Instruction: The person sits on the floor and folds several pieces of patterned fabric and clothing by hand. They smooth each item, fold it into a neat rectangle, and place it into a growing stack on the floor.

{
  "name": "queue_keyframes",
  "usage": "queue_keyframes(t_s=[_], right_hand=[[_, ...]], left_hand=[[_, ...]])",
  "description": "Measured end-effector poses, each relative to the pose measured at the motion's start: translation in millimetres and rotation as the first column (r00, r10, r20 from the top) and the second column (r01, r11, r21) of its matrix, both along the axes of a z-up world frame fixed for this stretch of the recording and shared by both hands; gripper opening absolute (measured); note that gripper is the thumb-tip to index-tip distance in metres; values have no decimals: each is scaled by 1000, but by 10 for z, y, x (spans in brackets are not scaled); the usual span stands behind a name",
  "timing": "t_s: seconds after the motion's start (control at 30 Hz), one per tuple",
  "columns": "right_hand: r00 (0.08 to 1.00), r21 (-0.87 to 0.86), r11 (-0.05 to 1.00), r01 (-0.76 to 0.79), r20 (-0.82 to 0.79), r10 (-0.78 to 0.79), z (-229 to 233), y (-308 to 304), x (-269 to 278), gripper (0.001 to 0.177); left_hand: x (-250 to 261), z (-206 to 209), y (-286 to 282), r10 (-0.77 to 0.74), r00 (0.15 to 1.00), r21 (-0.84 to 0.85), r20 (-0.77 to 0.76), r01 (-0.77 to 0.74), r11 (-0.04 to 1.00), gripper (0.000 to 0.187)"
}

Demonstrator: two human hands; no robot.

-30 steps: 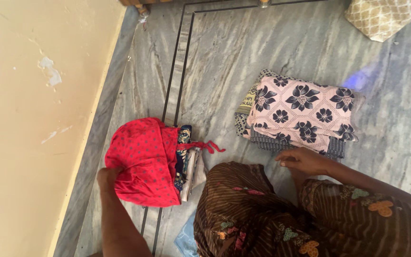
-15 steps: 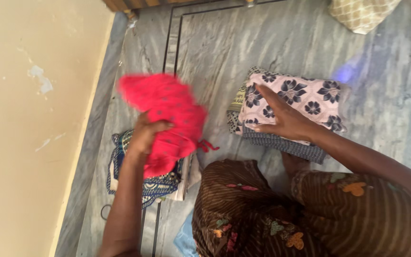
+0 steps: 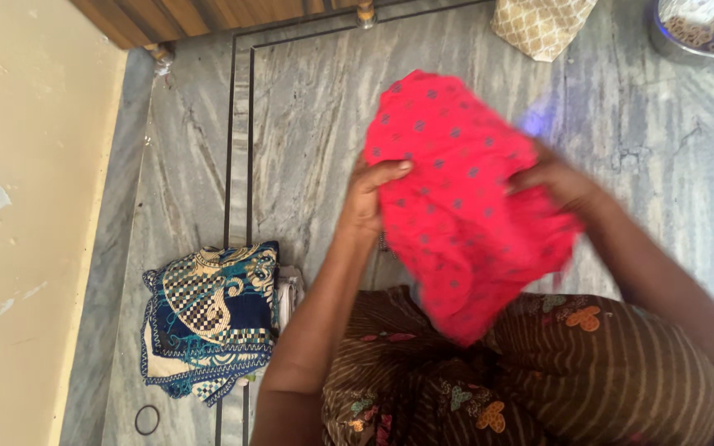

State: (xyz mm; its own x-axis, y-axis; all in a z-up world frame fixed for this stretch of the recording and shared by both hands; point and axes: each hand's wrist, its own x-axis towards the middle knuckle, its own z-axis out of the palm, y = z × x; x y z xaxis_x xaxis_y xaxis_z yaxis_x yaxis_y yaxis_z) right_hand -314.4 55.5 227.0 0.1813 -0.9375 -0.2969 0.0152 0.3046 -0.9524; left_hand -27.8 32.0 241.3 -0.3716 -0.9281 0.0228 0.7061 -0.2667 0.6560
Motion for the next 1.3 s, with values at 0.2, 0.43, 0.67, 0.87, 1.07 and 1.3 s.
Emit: queue_keyframes(t_s=[0.2,0.43,0.67,0.87,1.07,1.3], right_hand=[[915,89,963,-254,343,210,-219,-534,-746,93],[673,-231,867,-441,-725,150,-1663,-818,-364,85],[314,-362,561,-745,-931,-184,-1729,264,368,92],[-219,194,144,-970,-958,-185,-1524,443,472,66],[26,-169,316,-934,-911,-411,-1263,104,171,31],[-18,-53,210,-976,-946,-324,-1513,292,172,32]], left_hand=[[-509,-728,-130,212,977,91,-29,-209,974,57],[132,-2575,-482,526,260,-395,810,-422,816,68],[646,-3134,-189,228,588,34,776,-400,916,73],[590,-2388,66,590,9,-573,808,-227,788,95],[206,-1713,186,526,-197,-461,827,296,836,116],[131,-2170,-147,643,-176,-564,745,347,749,78]])
